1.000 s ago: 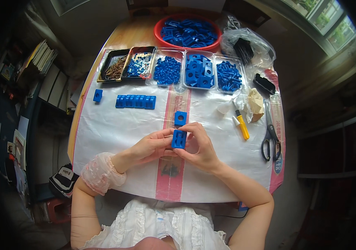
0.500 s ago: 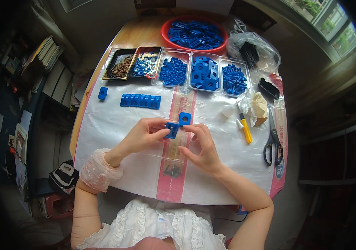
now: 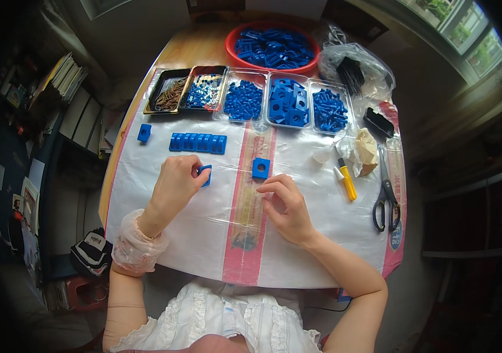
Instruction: Assembling blue plastic components using adhesive at a workstation.
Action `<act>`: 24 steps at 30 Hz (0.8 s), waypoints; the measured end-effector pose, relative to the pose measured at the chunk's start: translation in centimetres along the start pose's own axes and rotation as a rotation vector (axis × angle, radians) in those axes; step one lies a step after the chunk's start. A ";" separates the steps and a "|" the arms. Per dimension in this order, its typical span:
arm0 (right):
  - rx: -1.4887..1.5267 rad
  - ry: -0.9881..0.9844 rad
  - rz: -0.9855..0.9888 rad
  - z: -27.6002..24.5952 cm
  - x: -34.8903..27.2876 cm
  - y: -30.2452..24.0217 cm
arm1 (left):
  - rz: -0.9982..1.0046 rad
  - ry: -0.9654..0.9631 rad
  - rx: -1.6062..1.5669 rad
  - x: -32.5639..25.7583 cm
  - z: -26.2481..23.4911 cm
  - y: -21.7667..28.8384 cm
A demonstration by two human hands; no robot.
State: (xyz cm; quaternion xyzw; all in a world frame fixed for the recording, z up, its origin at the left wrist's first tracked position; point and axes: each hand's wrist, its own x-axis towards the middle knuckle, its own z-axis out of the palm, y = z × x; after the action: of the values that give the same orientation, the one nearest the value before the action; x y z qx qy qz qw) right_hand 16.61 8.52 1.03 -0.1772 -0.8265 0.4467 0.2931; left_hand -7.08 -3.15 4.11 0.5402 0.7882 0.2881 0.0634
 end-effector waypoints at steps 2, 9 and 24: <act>0.017 -0.015 0.015 0.0 0.0 0.0 | 0.022 0.053 0.135 -0.5 -0.1 0.2; 0.057 -0.024 0.042 0.0 0.0 -0.1 | 0.005 0.082 0.447 -0.8 0.0 1.4; 0.076 -0.009 0.001 -0.2 0.0 0.0 | 0.090 -0.222 -0.005 -0.2 -2.7 2.2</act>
State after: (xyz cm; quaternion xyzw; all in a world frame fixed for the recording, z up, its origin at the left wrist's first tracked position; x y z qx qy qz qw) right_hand 16.72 8.69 1.08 -0.1645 -0.8102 0.4787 0.2955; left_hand -6.30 -3.78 7.48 0.6034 0.7505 0.2310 0.1388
